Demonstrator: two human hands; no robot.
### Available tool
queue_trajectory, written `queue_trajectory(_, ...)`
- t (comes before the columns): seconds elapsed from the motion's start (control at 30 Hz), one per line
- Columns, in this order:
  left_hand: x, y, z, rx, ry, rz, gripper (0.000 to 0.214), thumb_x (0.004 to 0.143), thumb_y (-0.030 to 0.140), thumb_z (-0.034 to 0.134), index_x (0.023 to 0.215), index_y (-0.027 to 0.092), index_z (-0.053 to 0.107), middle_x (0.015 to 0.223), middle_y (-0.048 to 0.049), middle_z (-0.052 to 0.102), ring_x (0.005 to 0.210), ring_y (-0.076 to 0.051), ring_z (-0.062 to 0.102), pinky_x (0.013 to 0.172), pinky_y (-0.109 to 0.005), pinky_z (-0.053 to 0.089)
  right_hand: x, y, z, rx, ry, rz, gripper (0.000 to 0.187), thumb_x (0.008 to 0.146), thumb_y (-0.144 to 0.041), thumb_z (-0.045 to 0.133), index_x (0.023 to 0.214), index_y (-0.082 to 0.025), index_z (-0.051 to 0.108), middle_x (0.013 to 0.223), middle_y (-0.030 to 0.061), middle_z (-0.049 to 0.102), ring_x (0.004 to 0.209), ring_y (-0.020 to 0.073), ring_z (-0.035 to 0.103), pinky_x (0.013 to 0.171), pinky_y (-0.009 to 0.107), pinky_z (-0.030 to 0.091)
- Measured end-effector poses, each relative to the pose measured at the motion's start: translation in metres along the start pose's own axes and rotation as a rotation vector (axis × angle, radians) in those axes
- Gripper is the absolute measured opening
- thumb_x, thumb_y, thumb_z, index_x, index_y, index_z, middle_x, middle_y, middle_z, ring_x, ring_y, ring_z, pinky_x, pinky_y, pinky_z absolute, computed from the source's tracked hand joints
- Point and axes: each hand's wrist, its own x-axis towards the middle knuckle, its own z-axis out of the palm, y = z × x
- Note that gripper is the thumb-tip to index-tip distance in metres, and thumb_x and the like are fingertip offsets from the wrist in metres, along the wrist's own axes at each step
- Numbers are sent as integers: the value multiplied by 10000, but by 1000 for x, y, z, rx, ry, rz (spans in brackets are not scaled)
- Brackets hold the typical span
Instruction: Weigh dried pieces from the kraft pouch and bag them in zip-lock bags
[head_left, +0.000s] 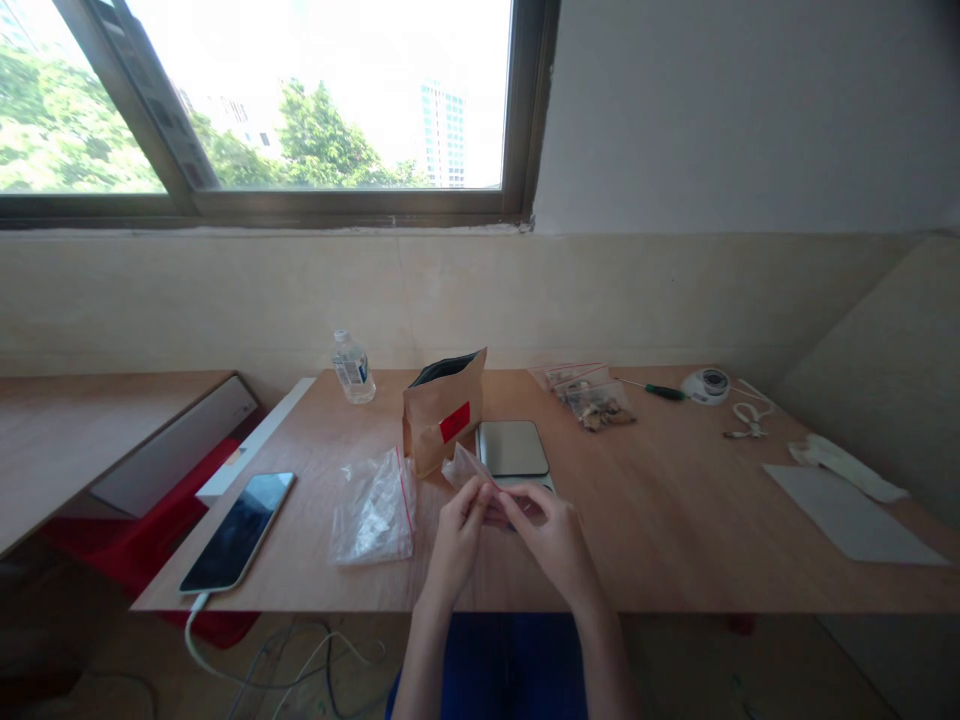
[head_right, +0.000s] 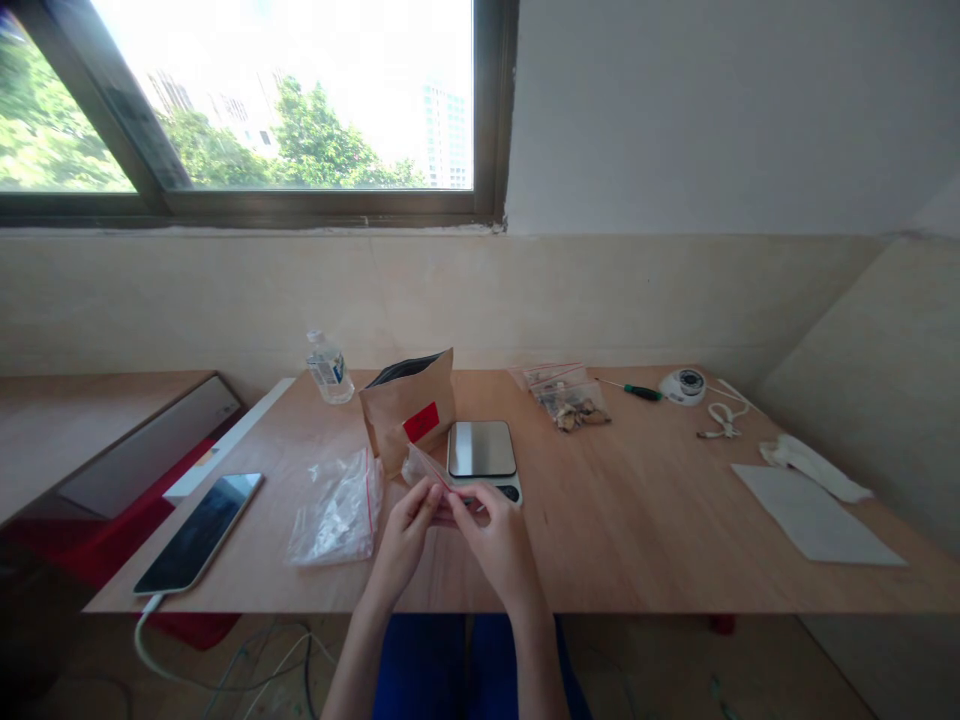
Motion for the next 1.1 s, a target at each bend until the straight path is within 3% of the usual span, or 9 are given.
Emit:
queue_trajectory(0.3, 0, -7, 0, -14, -40, -35, 301, 873, 430, 457, 742, 168, 524, 700, -4, 589, 676, -154, 582, 632, -236, 467, -1, -4, -1, -6, -16, 30, 226, 866, -354, 516, 772, -193, 643, 772, 29, 703, 699, 157, 662, 638, 212, 502)
queue_trajectory(0.47, 1, -6, 5, 150, 15, 44, 280, 879, 384, 454, 696, 176, 492, 619, 19, 555, 588, -118, 540, 566, -201, 413, -1, -3, 3, 3, 16, 34, 212, 876, -329, 492, 791, -195, 633, 712, 14, 691, 632, 146, 657, 589, 198, 489)
queue_trajectory(0.6, -4, -3, 9, 269, 123, 76, 310, 882, 352, 438, 622, 183, 440, 532, 32, 523, 502, -97, 497, 502, -187, 361, 10, 9, 2, -67, 193, 42, 242, 870, -364, 481, 774, -184, 611, 685, 33, 680, 586, 157, 635, 560, 224, 479)
queue_trajectory(0.7, -10, -2, 6, 324, 158, 96, 355, 885, 346, 439, 572, 181, 421, 492, 32, 504, 477, -90, 480, 492, -187, 341, 24, 17, -13, -69, 416, 77, 287, 870, -422, 463, 789, -174, 581, 686, 55, 678, 563, 166, 624, 543, 246, 479)
queue_trajectory(0.77, -12, -1, 1, 294, 138, 98, 363, 886, 364, 446, 575, 177, 448, 503, 25, 512, 476, -90, 475, 485, -190, 339, 33, 13, -25, -50, 460, 45, 294, 866, -439, 473, 800, -172, 575, 712, 63, 686, 593, 171, 635, 560, 249, 485)
queue_trajectory(0.87, -12, -2, -7, 134, 105, 125, 345, 904, 388, 411, 678, 163, 542, 643, -13, 587, 581, -113, 537, 567, -209, 413, 42, -7, -37, -61, 399, -21, 274, 868, -430, 485, 821, -178, 582, 737, 53, 695, 554, 148, 616, 532, 230, 466)
queue_trajectory(0.97, -11, -9, -10, -45, 163, 132, 308, 898, 416, 419, 967, 169, 590, 970, -73, 638, 897, -178, 599, 788, -279, 462, 49, -28, -37, 7, 290, -50, 263, 875, -416, 484, 824, -179, 587, 713, 33, 684, 540, 134, 601, 513, 215, 451)
queue_trajectory(1.1, -10, -26, -11, -134, 177, 65, 584, 724, 496, 646, 1216, 215, 507, 1205, -97, 586, 1142, -258, 526, 949, -360, 418, 58, -34, -27, 95, -33, -81, 256, 872, -395, 501, 793, -177, 609, 668, 8, 655, 611, 139, 617, 575, 219, 466)
